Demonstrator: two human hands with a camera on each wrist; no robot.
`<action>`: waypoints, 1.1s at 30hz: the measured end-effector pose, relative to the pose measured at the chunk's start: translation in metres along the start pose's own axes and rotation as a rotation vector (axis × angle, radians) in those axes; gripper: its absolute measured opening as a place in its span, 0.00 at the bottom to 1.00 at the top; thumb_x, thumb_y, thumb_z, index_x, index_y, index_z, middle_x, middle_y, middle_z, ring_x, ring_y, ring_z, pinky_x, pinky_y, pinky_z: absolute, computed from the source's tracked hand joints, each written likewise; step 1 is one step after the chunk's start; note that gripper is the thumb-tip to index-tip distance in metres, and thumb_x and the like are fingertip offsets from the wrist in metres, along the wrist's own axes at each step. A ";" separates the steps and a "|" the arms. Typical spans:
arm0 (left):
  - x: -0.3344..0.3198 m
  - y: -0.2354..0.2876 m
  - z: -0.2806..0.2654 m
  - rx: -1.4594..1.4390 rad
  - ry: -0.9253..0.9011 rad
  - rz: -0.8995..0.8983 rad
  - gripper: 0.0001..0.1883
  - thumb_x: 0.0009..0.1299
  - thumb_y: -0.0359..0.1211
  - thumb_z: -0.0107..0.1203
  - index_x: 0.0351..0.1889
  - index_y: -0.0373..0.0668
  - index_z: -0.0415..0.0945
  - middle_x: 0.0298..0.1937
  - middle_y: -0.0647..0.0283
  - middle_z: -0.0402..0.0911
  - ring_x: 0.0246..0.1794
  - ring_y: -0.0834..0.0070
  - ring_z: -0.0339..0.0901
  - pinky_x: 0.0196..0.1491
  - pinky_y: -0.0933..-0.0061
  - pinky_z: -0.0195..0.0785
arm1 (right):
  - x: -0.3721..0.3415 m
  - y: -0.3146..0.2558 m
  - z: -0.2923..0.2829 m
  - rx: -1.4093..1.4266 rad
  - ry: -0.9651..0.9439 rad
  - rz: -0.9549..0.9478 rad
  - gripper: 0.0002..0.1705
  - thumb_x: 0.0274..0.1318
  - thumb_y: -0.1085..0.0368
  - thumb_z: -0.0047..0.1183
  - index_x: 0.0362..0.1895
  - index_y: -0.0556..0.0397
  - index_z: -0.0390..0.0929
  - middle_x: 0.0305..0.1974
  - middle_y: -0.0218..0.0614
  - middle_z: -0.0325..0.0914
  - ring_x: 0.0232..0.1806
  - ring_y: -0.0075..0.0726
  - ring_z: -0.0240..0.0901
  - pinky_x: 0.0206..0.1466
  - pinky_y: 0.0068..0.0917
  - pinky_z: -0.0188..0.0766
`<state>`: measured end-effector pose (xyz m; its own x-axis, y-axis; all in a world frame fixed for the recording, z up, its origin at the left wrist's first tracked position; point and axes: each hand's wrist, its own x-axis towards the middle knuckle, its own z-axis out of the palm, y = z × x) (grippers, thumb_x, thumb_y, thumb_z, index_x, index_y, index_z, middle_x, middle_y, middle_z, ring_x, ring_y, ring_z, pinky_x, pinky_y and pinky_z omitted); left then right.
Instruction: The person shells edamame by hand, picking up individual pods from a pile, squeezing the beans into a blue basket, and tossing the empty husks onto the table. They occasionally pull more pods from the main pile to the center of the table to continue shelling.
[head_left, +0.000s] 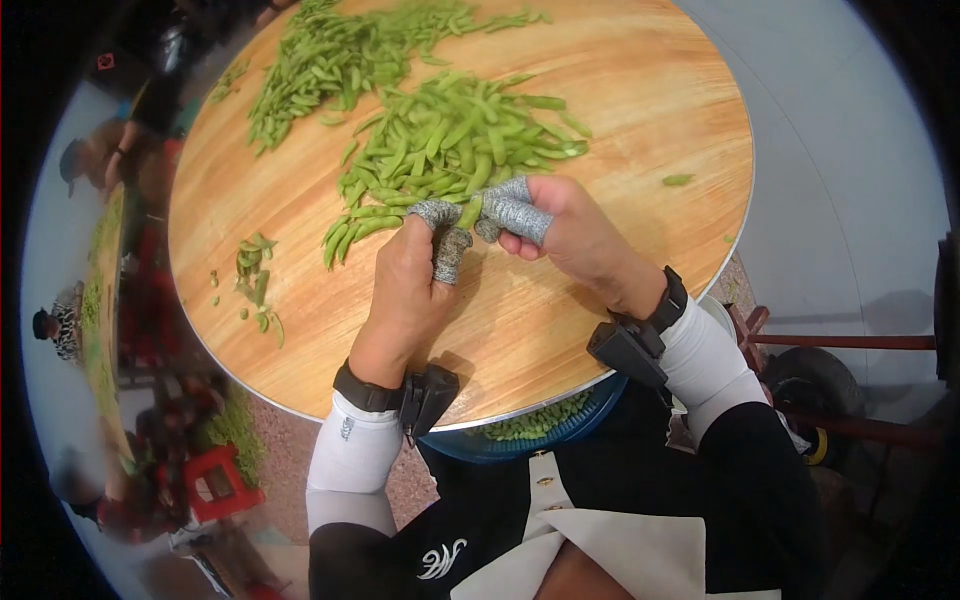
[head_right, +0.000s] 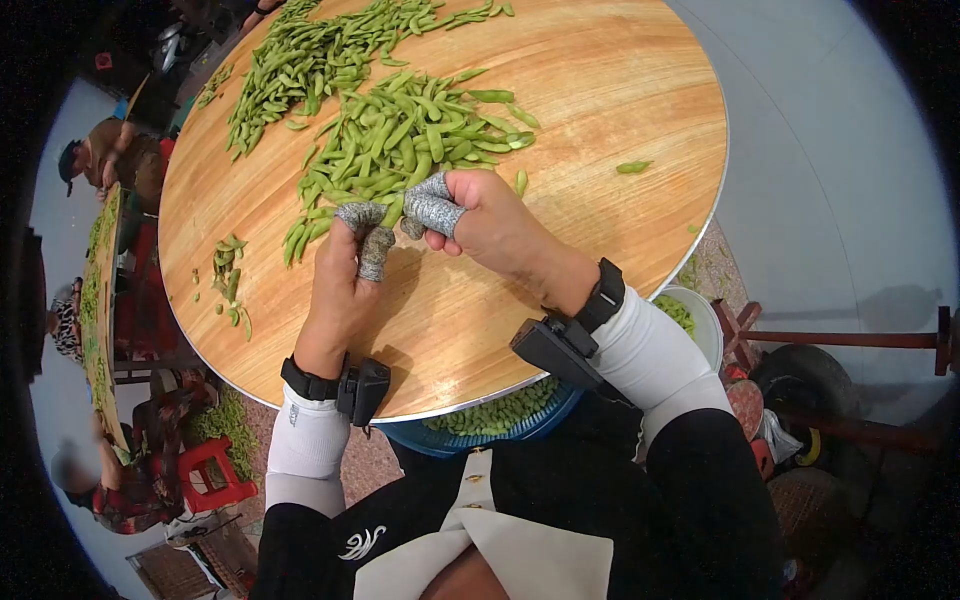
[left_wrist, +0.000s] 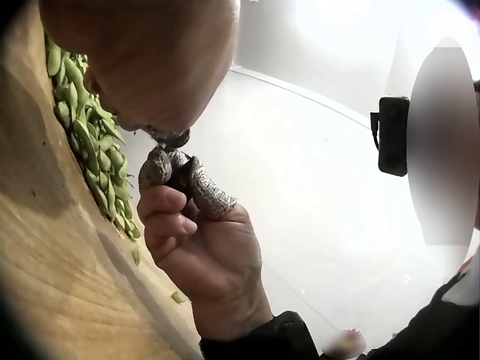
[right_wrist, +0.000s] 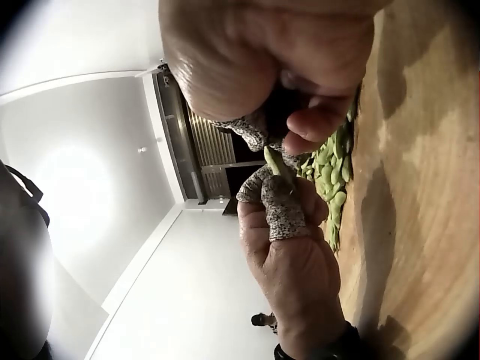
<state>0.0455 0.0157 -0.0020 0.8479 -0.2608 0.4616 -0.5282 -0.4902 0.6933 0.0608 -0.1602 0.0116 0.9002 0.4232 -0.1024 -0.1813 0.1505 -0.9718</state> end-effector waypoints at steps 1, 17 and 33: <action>0.000 0.001 -0.001 -0.002 -0.001 -0.001 0.10 0.57 0.24 0.48 0.37 0.36 0.65 0.28 0.51 0.72 0.27 0.55 0.71 0.30 0.67 0.64 | -0.001 -0.001 0.001 0.000 0.002 0.002 0.06 0.53 0.66 0.44 0.31 0.55 0.71 0.20 0.25 0.68 0.19 0.14 0.60 0.21 0.11 0.57; -0.001 0.001 0.000 -0.146 -0.020 -0.028 0.10 0.55 0.21 0.47 0.36 0.35 0.66 0.27 0.51 0.71 0.27 0.57 0.70 0.31 0.70 0.63 | 0.000 0.001 0.004 0.146 0.005 0.043 0.05 0.52 0.67 0.46 0.30 0.53 0.71 0.22 0.23 0.69 0.20 0.13 0.60 0.21 0.10 0.55; -0.004 -0.007 0.001 -0.309 -0.158 -0.148 0.09 0.61 0.22 0.46 0.40 0.35 0.66 0.32 0.64 0.71 0.32 0.80 0.68 0.37 0.81 0.62 | 0.001 0.009 0.004 0.109 0.062 0.082 0.03 0.51 0.69 0.45 0.30 0.54 0.70 0.23 0.25 0.69 0.20 0.15 0.59 0.23 0.12 0.56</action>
<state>0.0463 0.0197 -0.0091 0.8998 -0.3430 0.2697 -0.3680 -0.2644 0.8914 0.0589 -0.1550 0.0040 0.9026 0.3828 -0.1969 -0.2945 0.2155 -0.9310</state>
